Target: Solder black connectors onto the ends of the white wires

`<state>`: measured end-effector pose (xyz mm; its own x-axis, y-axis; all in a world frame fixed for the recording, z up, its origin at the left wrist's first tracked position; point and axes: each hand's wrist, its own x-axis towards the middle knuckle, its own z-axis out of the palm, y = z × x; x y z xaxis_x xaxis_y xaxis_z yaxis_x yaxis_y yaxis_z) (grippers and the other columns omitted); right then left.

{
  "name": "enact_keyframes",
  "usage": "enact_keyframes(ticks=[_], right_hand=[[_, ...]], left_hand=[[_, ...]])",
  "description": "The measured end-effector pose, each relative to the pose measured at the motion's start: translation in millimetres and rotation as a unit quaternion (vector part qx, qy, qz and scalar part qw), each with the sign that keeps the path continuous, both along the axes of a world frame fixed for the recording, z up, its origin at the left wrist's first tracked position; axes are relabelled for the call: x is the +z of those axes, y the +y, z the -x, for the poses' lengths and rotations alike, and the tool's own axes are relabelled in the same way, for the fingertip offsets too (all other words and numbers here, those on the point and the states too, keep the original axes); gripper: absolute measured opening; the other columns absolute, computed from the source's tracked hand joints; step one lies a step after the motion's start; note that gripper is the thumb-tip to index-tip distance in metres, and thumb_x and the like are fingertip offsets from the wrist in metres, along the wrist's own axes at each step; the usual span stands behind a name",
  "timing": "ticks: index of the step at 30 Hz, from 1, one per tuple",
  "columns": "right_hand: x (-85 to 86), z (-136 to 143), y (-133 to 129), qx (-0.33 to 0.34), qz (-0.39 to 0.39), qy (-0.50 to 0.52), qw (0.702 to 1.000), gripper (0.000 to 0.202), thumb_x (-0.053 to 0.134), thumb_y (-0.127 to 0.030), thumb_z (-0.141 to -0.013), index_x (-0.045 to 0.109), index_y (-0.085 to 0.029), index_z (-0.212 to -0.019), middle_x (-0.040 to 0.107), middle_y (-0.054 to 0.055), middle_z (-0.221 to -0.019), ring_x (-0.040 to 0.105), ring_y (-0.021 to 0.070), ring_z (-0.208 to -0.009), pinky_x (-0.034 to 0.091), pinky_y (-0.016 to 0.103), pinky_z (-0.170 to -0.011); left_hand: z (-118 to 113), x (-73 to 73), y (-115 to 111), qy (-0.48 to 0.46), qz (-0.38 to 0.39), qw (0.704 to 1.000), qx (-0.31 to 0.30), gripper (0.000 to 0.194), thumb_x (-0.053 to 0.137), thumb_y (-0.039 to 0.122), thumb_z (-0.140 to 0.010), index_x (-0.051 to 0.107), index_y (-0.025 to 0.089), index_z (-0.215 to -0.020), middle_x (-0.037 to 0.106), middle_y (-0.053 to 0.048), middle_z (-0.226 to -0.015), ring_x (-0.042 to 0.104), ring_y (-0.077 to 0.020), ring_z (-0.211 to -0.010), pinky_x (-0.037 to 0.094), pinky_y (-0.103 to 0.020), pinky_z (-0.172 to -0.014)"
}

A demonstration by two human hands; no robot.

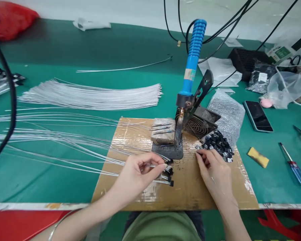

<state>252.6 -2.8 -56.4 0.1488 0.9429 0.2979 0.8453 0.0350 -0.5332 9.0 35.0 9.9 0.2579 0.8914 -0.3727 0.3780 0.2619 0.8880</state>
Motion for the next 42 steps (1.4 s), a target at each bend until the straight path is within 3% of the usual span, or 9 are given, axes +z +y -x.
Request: enact_keyframes(ticks=[5, 13, 20, 29, 37, 42], right_hand=[[-0.8, 2.9, -2.1, -0.003, -0.016, -0.037, 0.999, 0.025, 0.050, -0.034, -0.106, 0.069, -0.019, -0.096, 0.069, 0.006, -0.089, 0.064, 0.0189, -0.072, 0.046, 0.032, -0.066], [5.4, 1.7, -6.3, -0.009, -0.035, -0.015, 0.999, 0.020, 0.055, -0.033, -0.106, 0.067, -0.020, -0.095, 0.067, 0.003, -0.082, 0.063, 0.0156, -0.065, 0.051, 0.028, -0.061], [2.1, -3.3, -8.9, 0.021, -0.017, -0.006, 1.000, 0.017, 0.066, -0.035, -0.099, 0.071, -0.020, -0.098, 0.063, 0.001, -0.081, 0.059, 0.0129, -0.060, 0.053, 0.026, -0.058], [-1.0, -4.5, -7.7, 0.039, -0.023, -0.050, 0.998, 0.020, 0.052, -0.029, -0.106, 0.066, -0.019, -0.096, 0.066, 0.004, -0.084, 0.065, 0.0189, -0.075, 0.050, 0.032, -0.068], [2.3, 5.5, -8.1, 0.007, -0.066, -0.062, 0.996, 0.015, 0.051, -0.027, -0.108, 0.059, -0.019, -0.098, 0.064, 0.003, -0.081, 0.062, 0.0167, -0.066, 0.047, 0.029, -0.063], [3.2, 7.7, -5.8, 0.045, -0.050, -0.079, 0.995, 0.020, 0.051, -0.026, -0.107, 0.062, -0.020, -0.092, 0.064, 0.004, -0.081, 0.062, 0.0202, -0.074, 0.048, 0.033, -0.070]], left_hand=[[-1.3, 1.1, 0.9, -0.007, 0.006, 1.000, -0.001, 0.029, 0.066, 0.044, -0.078, 0.074, 0.016, -0.074, 0.069, -0.006, -0.070, 0.047, -0.0145, -0.059, 0.031, -0.028, -0.055], [-2.0, -0.7, 0.4, -0.003, -0.010, 1.000, 0.005, 0.026, 0.067, 0.041, -0.078, 0.074, 0.016, -0.075, 0.071, -0.006, -0.070, 0.047, -0.0136, -0.057, 0.031, -0.027, -0.054], [-1.2, 0.2, 0.2, -0.003, -0.025, 1.000, -0.018, 0.025, 0.067, 0.038, -0.081, 0.073, 0.016, -0.073, 0.059, 0.000, -0.060, 0.032, -0.0101, -0.051, 0.022, -0.026, -0.049], [0.3, 2.2, 1.0, -0.016, -0.024, 0.999, -0.015, 0.023, 0.068, 0.037, -0.081, 0.071, 0.017, -0.072, 0.064, -0.002, -0.066, 0.039, -0.0117, -0.056, 0.025, -0.026, -0.051], [0.7, 0.5, 2.2, 0.000, -0.018, 1.000, -0.015, 0.026, 0.065, 0.040, -0.082, 0.071, 0.017, -0.074, 0.063, -0.003, -0.066, 0.044, -0.0138, -0.059, 0.028, -0.027, -0.054], [0.0, 1.1, 2.1, 0.002, -0.019, 1.000, -0.013, 0.026, 0.065, 0.040, -0.082, 0.070, 0.017, -0.073, 0.064, -0.004, -0.068, 0.047, -0.0144, -0.061, 0.031, -0.027, -0.055]])
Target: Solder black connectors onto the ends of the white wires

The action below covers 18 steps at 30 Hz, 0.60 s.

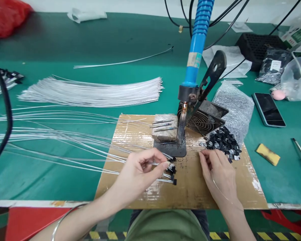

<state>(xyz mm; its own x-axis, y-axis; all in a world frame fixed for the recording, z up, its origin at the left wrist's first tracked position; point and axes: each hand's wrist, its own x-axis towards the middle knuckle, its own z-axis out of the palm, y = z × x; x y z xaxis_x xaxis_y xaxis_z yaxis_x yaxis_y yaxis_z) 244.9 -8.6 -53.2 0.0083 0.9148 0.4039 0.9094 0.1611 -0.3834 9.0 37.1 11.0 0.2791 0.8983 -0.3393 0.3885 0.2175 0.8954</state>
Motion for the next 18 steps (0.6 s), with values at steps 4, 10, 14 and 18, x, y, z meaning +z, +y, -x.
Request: enact_keyframes(ticks=[4, 10, 14, 18], right_hand=[[-0.6, -2.0, -0.5, 0.008, 0.008, 0.017, 1.000, 0.014, 0.057, -0.027, -0.105, 0.064, -0.018, -0.096, 0.065, 0.005, -0.084, 0.063, 0.0194, -0.076, 0.051, 0.032, -0.071], [0.4, -4.6, -4.0, 0.009, 0.015, 0.055, 0.998, 0.011, 0.059, -0.024, -0.103, 0.065, -0.020, -0.095, 0.069, 0.004, -0.085, 0.067, 0.0184, -0.077, 0.056, 0.031, -0.070], [8.1, -0.7, -9.0, -0.040, -0.006, 0.095, 0.995, 0.005, 0.063, -0.022, -0.101, 0.066, -0.019, -0.104, 0.074, 0.002, -0.086, 0.071, 0.0132, -0.068, 0.056, 0.025, -0.063], [17.4, 3.6, -10.8, -0.060, 0.012, 0.215, 0.975, 0.006, 0.068, -0.024, -0.098, 0.073, -0.023, -0.099, 0.073, -0.001, -0.084, 0.068, 0.0116, -0.067, 0.056, 0.023, -0.064]], left_hand=[[-2.0, 0.8, 1.3, -0.011, -0.005, 1.000, 0.004, 0.023, 0.066, 0.037, -0.082, 0.071, 0.016, -0.073, 0.065, -0.003, -0.067, 0.048, -0.0132, -0.059, 0.033, -0.026, -0.054], [-5.6, 2.0, 1.8, -0.042, -0.016, 0.998, 0.031, 0.017, 0.070, 0.031, -0.079, 0.074, 0.016, -0.072, 0.072, -0.003, -0.070, 0.059, -0.0136, -0.064, 0.043, -0.023, -0.059], [-5.8, 2.9, 1.6, -0.051, -0.008, 0.998, 0.044, 0.015, 0.071, 0.030, -0.078, 0.074, 0.016, -0.071, 0.074, -0.004, -0.071, 0.062, -0.0143, -0.066, 0.047, -0.023, -0.061], [-4.3, 1.4, 2.6, -0.037, -0.010, 0.998, 0.039, 0.016, 0.070, 0.031, -0.078, 0.073, 0.017, -0.071, 0.073, -0.004, -0.070, 0.061, -0.0139, -0.064, 0.046, -0.023, -0.059]])
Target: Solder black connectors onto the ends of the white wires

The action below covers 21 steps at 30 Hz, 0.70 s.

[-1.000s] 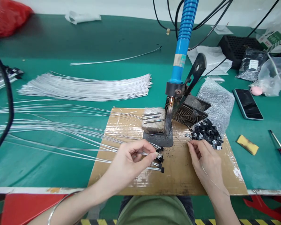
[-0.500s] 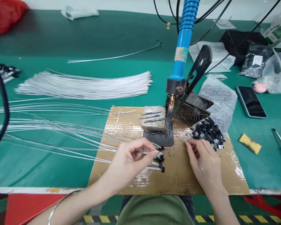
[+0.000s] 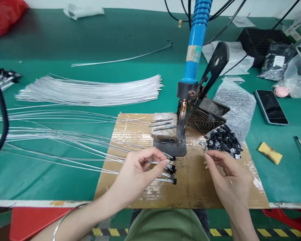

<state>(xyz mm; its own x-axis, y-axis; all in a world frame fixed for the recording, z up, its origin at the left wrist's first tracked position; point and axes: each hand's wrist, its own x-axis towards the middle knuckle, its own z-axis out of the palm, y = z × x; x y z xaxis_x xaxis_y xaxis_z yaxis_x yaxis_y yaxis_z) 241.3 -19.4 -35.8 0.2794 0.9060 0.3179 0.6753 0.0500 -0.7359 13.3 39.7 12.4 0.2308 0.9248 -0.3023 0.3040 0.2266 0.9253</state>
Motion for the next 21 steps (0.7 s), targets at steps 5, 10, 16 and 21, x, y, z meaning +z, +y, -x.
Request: enact_keyframes(ticks=[5, 10, 16, 21], right_hand=[[5.6, 6.9, 0.0, -0.003, 0.016, 0.135, 0.991, 0.009, 0.070, -0.028, -0.096, 0.078, -0.025, -0.093, 0.070, -0.001, -0.079, 0.063, 0.0120, -0.063, 0.053, 0.024, -0.058], [11.1, 19.7, -1.7, -0.043, 0.057, 0.235, 0.969, 0.012, 0.075, -0.032, -0.092, 0.080, -0.025, -0.101, 0.066, -0.002, -0.069, 0.058, 0.0099, -0.051, 0.048, 0.021, -0.046], [22.5, 38.0, -0.7, -0.030, 0.100, 0.287, 0.952, 0.014, 0.072, -0.034, -0.094, 0.082, -0.025, -0.097, 0.063, -0.001, -0.069, 0.055, 0.0092, -0.055, 0.047, 0.020, -0.049], [19.0, 47.2, 1.1, 0.025, 0.113, 0.357, 0.927, 0.010, 0.072, -0.031, -0.095, 0.081, -0.028, -0.097, 0.065, -0.003, -0.067, 0.059, 0.0065, -0.052, 0.050, 0.014, -0.049]], left_hand=[[0.8, -0.2, 0.2, 0.010, -0.004, 1.000, 0.000, 0.018, 0.070, 0.033, -0.081, 0.072, 0.016, -0.073, 0.071, -0.003, -0.071, 0.058, -0.0133, -0.064, 0.044, -0.022, -0.058], [-1.2, 2.3, 0.9, 0.006, -0.013, 1.000, 0.000, 0.018, 0.070, 0.032, -0.081, 0.073, 0.016, -0.073, 0.069, -0.003, -0.068, 0.055, -0.0124, -0.062, 0.042, -0.022, -0.056], [-2.9, 3.1, 2.1, 0.015, -0.019, 1.000, 0.001, 0.018, 0.070, 0.032, -0.081, 0.074, 0.016, -0.074, 0.070, -0.003, -0.069, 0.054, -0.0121, -0.060, 0.041, -0.022, -0.055], [-2.9, 3.3, 0.9, 0.027, -0.008, 1.000, 0.003, 0.019, 0.069, 0.034, -0.080, 0.073, 0.017, -0.074, 0.071, -0.003, -0.070, 0.056, -0.0130, -0.059, 0.042, -0.023, -0.054]])
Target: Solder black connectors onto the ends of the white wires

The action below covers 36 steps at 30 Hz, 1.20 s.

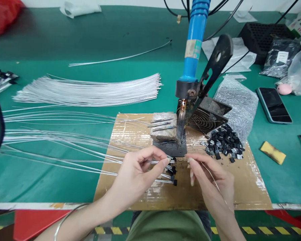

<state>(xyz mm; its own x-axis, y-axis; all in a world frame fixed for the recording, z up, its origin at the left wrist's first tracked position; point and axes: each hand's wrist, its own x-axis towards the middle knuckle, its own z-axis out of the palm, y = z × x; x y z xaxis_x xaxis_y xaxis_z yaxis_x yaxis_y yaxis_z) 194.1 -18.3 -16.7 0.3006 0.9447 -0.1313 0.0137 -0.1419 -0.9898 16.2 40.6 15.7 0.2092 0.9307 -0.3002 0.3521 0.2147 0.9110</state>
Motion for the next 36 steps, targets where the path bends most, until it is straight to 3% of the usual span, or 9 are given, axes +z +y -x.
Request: enact_keyframes(ticks=[4, 10, 29, 36], right_hand=[[-3.3, 6.8, 1.6, 0.035, -0.035, 0.041, 0.998, 0.014, 0.071, -0.028, -0.096, 0.083, -0.032, -0.101, 0.068, -0.003, -0.075, 0.061, 0.0049, -0.052, 0.051, 0.012, -0.049], [-0.9, 14.7, 4.0, 0.058, -0.028, 0.062, 0.996, 0.016, 0.070, -0.024, -0.095, 0.084, -0.031, -0.099, 0.066, -0.002, -0.075, 0.058, 0.0051, -0.050, 0.048, 0.013, -0.044], [-2.0, 15.1, 4.4, 0.057, -0.025, 0.069, 0.996, 0.016, 0.070, -0.027, -0.096, 0.084, -0.031, -0.103, 0.064, -0.002, -0.073, 0.055, 0.0058, -0.050, 0.045, 0.015, -0.043], [-5.0, 10.6, -0.7, 0.068, -0.035, -0.015, 0.997, 0.021, 0.063, -0.032, -0.102, 0.080, -0.030, -0.114, 0.062, -0.001, -0.079, 0.052, 0.0085, -0.056, 0.047, 0.020, -0.051]], left_hand=[[-0.8, 2.2, 0.4, 0.010, 0.010, 1.000, -0.008, 0.018, 0.068, 0.034, -0.080, 0.073, 0.018, -0.073, 0.075, -0.005, -0.074, 0.061, -0.0144, -0.061, 0.044, -0.024, -0.054], [-4.2, 6.9, 2.6, -0.066, 0.036, 0.997, -0.032, 0.016, 0.068, 0.029, -0.082, 0.071, 0.017, -0.072, 0.078, -0.007, -0.082, 0.069, -0.0163, -0.073, 0.052, -0.023, -0.064], [-6.9, 3.7, 2.3, -0.110, 0.069, 0.991, -0.018, 0.013, 0.072, 0.025, -0.082, 0.070, 0.017, -0.072, 0.077, -0.005, -0.079, 0.068, -0.0139, -0.074, 0.053, -0.022, -0.068], [-6.8, 3.4, 3.4, -0.112, 0.074, 0.991, -0.016, 0.014, 0.072, 0.026, -0.082, 0.069, 0.016, -0.072, 0.076, -0.005, -0.079, 0.067, -0.0138, -0.073, 0.052, -0.022, -0.067]])
